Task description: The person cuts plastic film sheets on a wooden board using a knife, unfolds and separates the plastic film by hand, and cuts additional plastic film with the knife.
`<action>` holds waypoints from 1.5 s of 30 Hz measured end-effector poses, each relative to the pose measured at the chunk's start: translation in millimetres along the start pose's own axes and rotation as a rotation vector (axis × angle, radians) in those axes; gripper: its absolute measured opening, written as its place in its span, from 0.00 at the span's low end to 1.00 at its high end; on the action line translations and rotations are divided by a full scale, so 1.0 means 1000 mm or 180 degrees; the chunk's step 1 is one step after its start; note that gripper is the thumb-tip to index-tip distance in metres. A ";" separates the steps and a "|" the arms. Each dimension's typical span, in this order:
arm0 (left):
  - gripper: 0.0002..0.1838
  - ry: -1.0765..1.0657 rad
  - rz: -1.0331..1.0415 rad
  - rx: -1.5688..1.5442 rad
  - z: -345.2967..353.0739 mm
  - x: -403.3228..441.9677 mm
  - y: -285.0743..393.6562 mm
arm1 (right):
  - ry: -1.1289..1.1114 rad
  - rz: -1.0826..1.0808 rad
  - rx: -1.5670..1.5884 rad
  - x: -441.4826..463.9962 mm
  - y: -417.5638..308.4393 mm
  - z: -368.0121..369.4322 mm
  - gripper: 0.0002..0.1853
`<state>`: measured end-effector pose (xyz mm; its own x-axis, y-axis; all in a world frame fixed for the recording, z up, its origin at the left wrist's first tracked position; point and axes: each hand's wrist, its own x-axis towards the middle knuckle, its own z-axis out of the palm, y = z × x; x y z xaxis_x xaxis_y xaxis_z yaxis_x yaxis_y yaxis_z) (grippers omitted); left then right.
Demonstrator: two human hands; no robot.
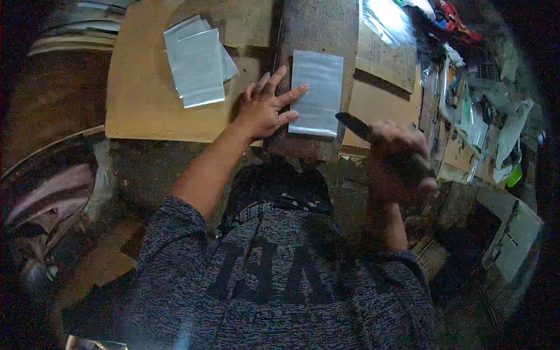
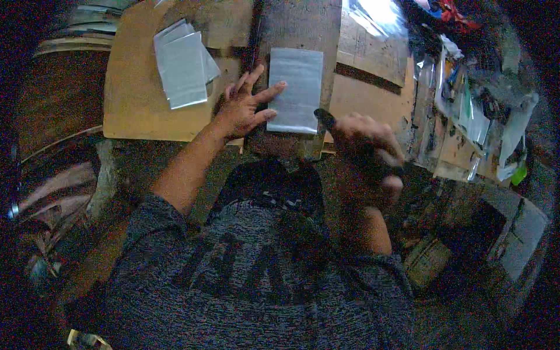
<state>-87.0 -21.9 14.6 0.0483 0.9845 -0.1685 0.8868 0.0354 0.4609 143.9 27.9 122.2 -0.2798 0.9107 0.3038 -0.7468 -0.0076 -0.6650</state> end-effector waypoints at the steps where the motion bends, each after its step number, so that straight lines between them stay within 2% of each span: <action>1: 0.34 -0.0053 -0.0014 0.0024 -0.001 -0.002 0.003 | 0.0001 0.0006 0.0000 0.002 0.001 -0.002 0.35; 4: 0.35 0.0334 0.0044 0.0166 0.002 -0.005 0.008 | 0.0056 0.0127 -0.0568 0.011 0.001 -0.008 0.36; 6: 0.36 0.0535 0.0008 0.0411 0.008 -0.014 0.017 | 0.0206 -0.0312 -0.0855 0.011 -0.004 -0.004 0.36; 7: 0.37 0.0714 -0.0009 0.0650 0.013 -0.022 0.025 | 0.0216 -0.0294 -0.0853 0.007 -0.006 -0.004 0.36; 8: 0.37 0.0698 -0.0021 0.0644 0.019 -0.032 0.035 | 0.0197 -0.0164 -0.0809 0.003 -0.008 -0.004 0.36; 10: 0.38 0.0646 0.0514 0.0533 0.034 -0.055 0.057 | 0.0164 -0.0035 -0.0754 -0.003 -0.010 -0.005 0.36; 13: 0.39 0.0445 0.0438 0.0191 0.054 -0.073 0.084 | -0.0332 0.0083 -0.0621 -0.010 -0.007 0.003 0.39; 16: 0.41 0.0408 0.0342 0.0199 0.060 -0.076 0.086 | -0.0167 0.0420 -0.0863 -0.007 -0.010 0.025 0.38; 17: 0.41 0.0411 0.0330 0.0197 0.062 -0.076 0.085 | -0.0284 0.0344 -0.0546 -0.006 -0.004 0.025 0.39; 22: 0.43 0.0396 0.0373 -0.0045 0.069 -0.077 0.077 | -0.0326 0.0468 -0.0416 -0.004 0.033 0.018 0.40; 28: 0.42 0.0378 0.0352 0.0166 0.066 -0.076 0.078 | -0.0335 0.0464 -0.0050 0.023 0.036 0.024 0.43; 29: 0.42 0.0383 0.0351 0.0164 0.064 -0.076 0.078 | -0.0119 0.0527 -0.0209 0.025 0.043 0.018 0.42; 32: 0.44 0.0444 0.0360 0.0081 0.063 -0.075 0.078 | -0.0238 0.0579 -0.0568 0.053 0.052 0.011 0.42; 33: 0.43 0.0421 0.0337 0.0070 0.063 -0.077 0.080 | -0.0572 0.0280 -0.0141 0.061 0.054 0.012 0.43; 36: 0.42 0.0388 0.0337 0.0061 0.060 -0.077 0.079 | -0.0728 -0.0022 0.0140 0.071 0.063 0.013 0.43; 39: 0.41 0.0273 0.0346 0.0062 0.058 -0.077 0.079 | -0.0334 0.0263 0.0256 0.086 0.073 0.009 0.40; 40: 0.41 0.0164 0.0328 0.0059 0.059 -0.077 0.079 | -0.0335 0.0266 0.0261 0.091 0.072 0.014 0.40; 41: 0.41 0.0176 0.0315 0.0070 0.059 -0.076 0.078 | -0.0669 0.0046 0.0301 0.100 0.074 0.018 0.39; 44: 0.42 0.0091 0.0313 0.0051 0.061 -0.078 0.080 | -0.0008 0.0247 0.0294 0.097 0.085 0.020 0.38; 45: 0.42 0.0159 0.0324 0.0090 0.063 -0.079 0.080 | -0.0374 0.0303 0.0207 0.104 0.085 0.019 0.37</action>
<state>8.9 -107.3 9.4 0.1164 0.9901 -0.0783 0.8911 -0.0694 0.4484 39.7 114.0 110.2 -0.4168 0.8502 0.3218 -0.7500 -0.1216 -0.6502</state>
